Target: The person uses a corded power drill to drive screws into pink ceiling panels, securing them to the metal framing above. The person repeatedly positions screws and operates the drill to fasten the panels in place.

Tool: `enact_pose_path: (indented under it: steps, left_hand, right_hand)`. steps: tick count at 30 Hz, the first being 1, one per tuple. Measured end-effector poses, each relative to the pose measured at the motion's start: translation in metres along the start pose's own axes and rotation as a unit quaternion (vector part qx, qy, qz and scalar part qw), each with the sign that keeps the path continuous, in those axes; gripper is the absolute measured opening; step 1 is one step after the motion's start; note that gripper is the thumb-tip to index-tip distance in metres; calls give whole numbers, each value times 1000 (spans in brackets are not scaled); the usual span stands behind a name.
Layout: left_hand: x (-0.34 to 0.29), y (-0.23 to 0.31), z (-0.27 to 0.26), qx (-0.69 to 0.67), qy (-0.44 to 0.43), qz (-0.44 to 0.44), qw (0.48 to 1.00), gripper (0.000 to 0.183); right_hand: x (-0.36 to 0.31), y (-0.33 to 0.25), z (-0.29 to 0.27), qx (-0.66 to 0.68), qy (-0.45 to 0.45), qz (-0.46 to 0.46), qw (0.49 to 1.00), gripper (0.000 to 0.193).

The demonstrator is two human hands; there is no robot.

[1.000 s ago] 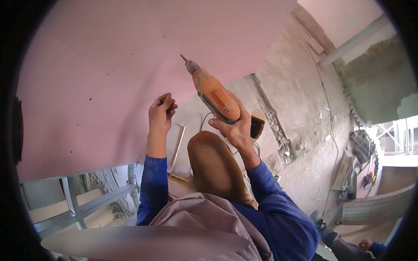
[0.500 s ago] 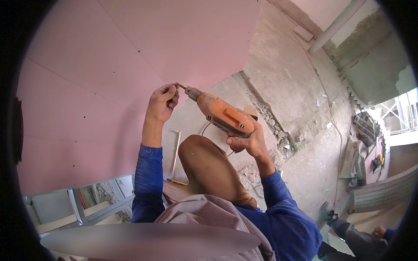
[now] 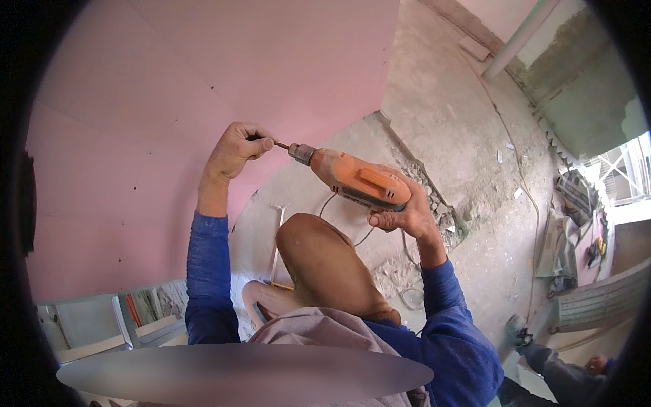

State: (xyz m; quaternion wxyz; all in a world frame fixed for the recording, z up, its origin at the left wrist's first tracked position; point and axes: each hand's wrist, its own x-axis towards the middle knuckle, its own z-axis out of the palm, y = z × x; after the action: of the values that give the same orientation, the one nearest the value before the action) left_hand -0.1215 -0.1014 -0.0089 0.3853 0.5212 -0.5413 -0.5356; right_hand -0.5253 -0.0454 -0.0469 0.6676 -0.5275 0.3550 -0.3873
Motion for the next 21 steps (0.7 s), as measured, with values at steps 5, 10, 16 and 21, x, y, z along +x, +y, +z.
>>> enact_pose_path:
  steps: [5, 10, 16, 21]
  left_hand:
    - [12, 22, -2, 100, -33, 6, 994, 20]
    - [36, 26, -5, 23, -50, -17, 998, 29]
    - [78, 28, 14, -190, 7, -14, 982, 24]
    - [125, 39, 50, -367, 89, 20, 926, 18]
  right_hand:
    - [7, -1, -9, 6, -6, 0, 1000, 109]
    - [16, 8, -11, 21, 36, -27, 999, 113]
    - [32, 20, -1, 57, 81, -68, 993, 108]
    - [58, 26, 34, 42, 160, -112, 980, 99]
